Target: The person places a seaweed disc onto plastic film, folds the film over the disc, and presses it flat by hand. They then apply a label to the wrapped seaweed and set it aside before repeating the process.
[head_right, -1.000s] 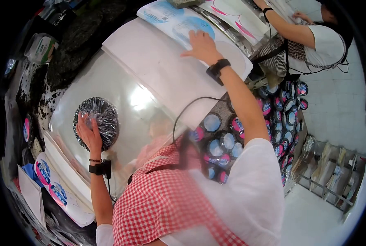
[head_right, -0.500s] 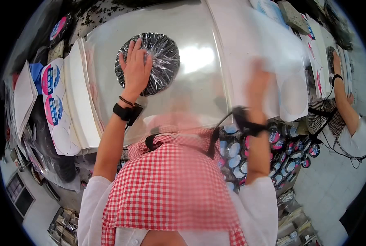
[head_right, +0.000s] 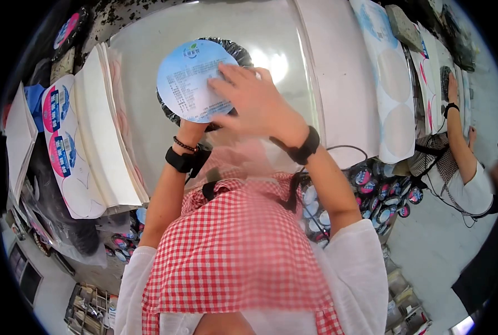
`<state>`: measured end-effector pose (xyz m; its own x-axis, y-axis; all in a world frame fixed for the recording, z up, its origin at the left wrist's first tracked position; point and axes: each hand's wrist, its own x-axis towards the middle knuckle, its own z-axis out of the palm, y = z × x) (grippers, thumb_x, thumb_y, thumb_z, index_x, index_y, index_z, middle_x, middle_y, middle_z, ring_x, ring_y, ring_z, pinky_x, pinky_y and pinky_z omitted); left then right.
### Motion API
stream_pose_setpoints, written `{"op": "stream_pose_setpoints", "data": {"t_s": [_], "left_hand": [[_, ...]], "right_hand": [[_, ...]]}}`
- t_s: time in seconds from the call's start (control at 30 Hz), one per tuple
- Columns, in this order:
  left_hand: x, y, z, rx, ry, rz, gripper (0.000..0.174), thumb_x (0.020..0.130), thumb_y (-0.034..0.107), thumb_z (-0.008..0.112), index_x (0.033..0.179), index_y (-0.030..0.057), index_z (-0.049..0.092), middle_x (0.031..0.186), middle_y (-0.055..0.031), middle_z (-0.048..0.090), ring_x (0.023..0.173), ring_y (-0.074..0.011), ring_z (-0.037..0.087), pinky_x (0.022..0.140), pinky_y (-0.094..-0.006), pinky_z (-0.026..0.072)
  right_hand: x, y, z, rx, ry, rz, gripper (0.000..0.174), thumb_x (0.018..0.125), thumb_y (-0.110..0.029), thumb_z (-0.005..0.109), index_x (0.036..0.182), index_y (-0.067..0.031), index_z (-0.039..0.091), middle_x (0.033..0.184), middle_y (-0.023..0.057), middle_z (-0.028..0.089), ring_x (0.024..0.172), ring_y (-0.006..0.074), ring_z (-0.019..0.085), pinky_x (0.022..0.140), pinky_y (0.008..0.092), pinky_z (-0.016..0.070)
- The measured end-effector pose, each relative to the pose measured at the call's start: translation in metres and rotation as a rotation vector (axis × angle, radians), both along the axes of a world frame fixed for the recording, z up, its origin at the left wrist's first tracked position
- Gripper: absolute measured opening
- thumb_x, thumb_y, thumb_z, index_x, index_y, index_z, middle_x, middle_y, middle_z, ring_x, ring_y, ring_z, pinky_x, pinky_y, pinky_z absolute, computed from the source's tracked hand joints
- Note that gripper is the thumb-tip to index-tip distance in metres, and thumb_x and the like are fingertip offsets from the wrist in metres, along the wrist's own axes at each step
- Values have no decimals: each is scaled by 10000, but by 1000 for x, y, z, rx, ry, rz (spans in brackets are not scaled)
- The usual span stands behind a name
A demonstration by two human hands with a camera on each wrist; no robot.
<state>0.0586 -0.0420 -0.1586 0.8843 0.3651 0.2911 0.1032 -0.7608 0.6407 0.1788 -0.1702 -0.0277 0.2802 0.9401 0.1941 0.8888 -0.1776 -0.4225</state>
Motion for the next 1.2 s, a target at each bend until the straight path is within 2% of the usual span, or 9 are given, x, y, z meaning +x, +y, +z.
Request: {"op": "stream_pose_setpoints", "data": {"t_s": [0.2,0.3,0.37,0.77,0.9,1.03,1.1,1.13,1.2], "left_hand": [[10,8,38,242,-18,113,519,880,291,576,1330,49,484,1356,-127,492,1268,-315,426,1071,-406,303],[6,10,53,-1055,-400,175,533,951,258,451,1419,15,373,1461,-139,381,1344,-287,356,1123,-400,269],[9,4,71,-1350,-708,185,474,1023,221,314,1447,11,326,1504,-124,335,1385,-256,312,1142,-389,275],[-55,27,83,-643,-363,602,488,1027,196,344,1452,-40,296,1506,-154,325,1400,-254,287,1154,-369,213],[-50,25,65,-675,-318,590,507,1022,223,382,1452,-33,301,1510,-150,321,1404,-247,280,1158,-354,184],[-52,21,37,-325,-130,407,609,960,253,507,1443,-51,294,1510,-226,275,1408,-302,263,1162,-413,154],[-40,-6,43,169,95,345,719,919,321,579,1433,-83,278,1509,-298,223,1412,-389,230,1159,-468,142],[-36,-8,39,19,-82,281,739,895,391,595,1418,-57,326,1452,-354,276,1365,-460,277,1131,-489,206],[-47,14,78,-315,-11,71,618,881,340,627,1367,5,446,1445,-251,381,1321,-385,392,1054,-461,346]], "right_hand": [[-2,71,-72,276,271,-153,530,979,-342,414,1365,22,445,1433,212,421,1350,359,363,1112,454,264],[-4,71,-73,237,221,-177,534,990,-356,372,1367,14,448,1446,195,412,1363,341,350,1119,443,258],[-12,76,-66,198,85,-215,512,967,-332,421,1346,9,476,1425,179,445,1332,304,402,1104,432,283],[-49,87,-64,136,-232,-56,511,868,-283,569,1302,-18,517,1394,155,480,1309,288,423,1053,466,345],[-47,42,-43,129,84,466,624,815,-373,647,1347,-84,495,1459,197,369,1357,357,338,1120,483,253],[-5,-21,-64,37,14,-574,877,784,-507,694,1386,50,385,1488,320,241,1410,429,185,1144,492,169],[-12,-14,-75,164,507,-558,795,823,-355,719,1410,24,341,1471,259,308,1397,349,258,1128,445,236],[-31,-1,-14,526,1227,-395,718,848,-165,700,1430,-17,307,1407,194,392,1340,274,357,1091,388,321],[-32,0,21,599,1069,-253,635,861,18,611,1425,-18,320,1333,127,490,1195,230,516,985,345,443]]}}
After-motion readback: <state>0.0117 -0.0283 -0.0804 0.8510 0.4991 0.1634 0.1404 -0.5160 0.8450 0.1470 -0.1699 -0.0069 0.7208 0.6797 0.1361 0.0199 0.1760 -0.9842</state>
